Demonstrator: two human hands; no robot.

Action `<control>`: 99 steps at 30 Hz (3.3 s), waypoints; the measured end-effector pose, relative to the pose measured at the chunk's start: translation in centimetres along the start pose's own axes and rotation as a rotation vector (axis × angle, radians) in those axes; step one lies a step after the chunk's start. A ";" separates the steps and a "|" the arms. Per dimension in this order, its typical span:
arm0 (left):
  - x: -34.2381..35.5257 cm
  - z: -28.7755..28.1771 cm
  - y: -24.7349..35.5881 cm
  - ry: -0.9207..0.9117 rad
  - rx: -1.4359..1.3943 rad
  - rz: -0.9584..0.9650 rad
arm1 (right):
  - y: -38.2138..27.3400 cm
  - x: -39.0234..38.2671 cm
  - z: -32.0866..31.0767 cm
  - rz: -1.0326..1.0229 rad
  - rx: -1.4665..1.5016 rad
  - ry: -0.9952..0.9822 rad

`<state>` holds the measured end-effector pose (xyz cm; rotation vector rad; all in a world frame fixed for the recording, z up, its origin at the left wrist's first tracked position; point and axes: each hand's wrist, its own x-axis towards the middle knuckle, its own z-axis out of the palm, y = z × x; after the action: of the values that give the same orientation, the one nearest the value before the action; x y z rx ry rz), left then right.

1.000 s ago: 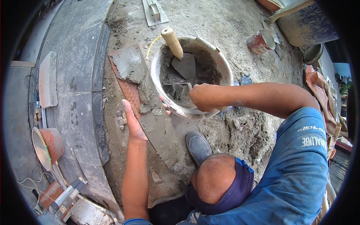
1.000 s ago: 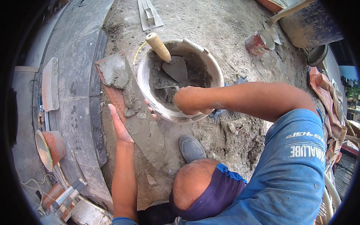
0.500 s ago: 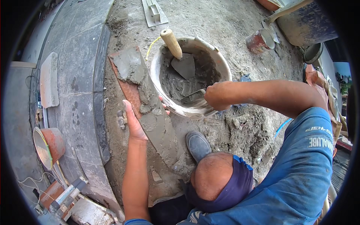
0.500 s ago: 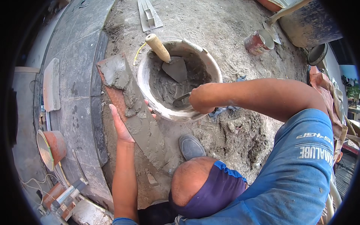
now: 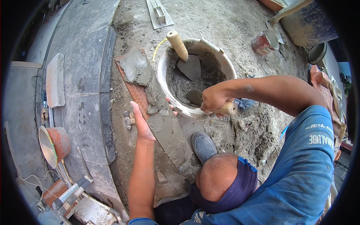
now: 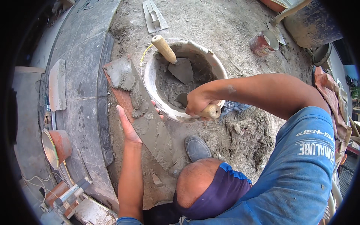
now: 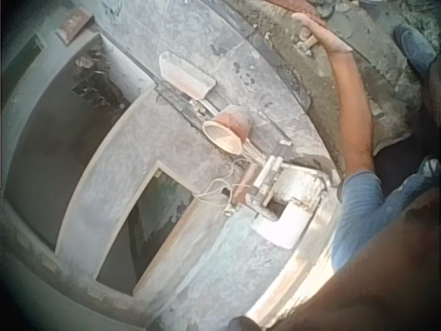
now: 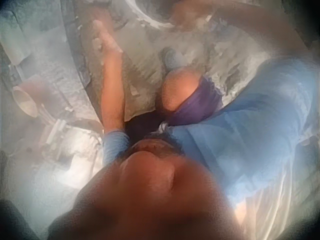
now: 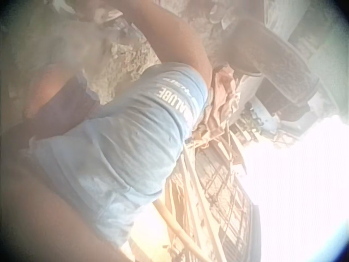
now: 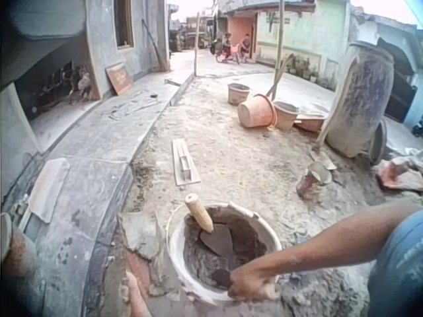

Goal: The person scoops cement from a bucket with a trowel and spreads it onto the back of a rectangular tile. They then place the tile onto the prepared floor surface and tap it with a hammer to level it.

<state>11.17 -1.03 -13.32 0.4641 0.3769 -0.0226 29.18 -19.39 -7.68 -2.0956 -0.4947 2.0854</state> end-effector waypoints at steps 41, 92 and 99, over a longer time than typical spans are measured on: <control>-14.1 -1.7 6.2 0.004 -0.262 0.476 | -10.1 -8.6 13.1 -0.994 -0.486 0.539; -18.9 -3.5 4.2 0.349 0.233 0.389 | -18.1 -16.6 8.8 -0.800 -1.334 1.009; -18.4 -5.9 2.9 0.488 0.332 0.456 | -19.4 -12.3 10.5 -0.694 -1.314 0.923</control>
<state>-7.70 2.97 -10.29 0.8796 0.7428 0.4848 16.46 -6.67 9.99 -2.3795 -2.2777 0.1521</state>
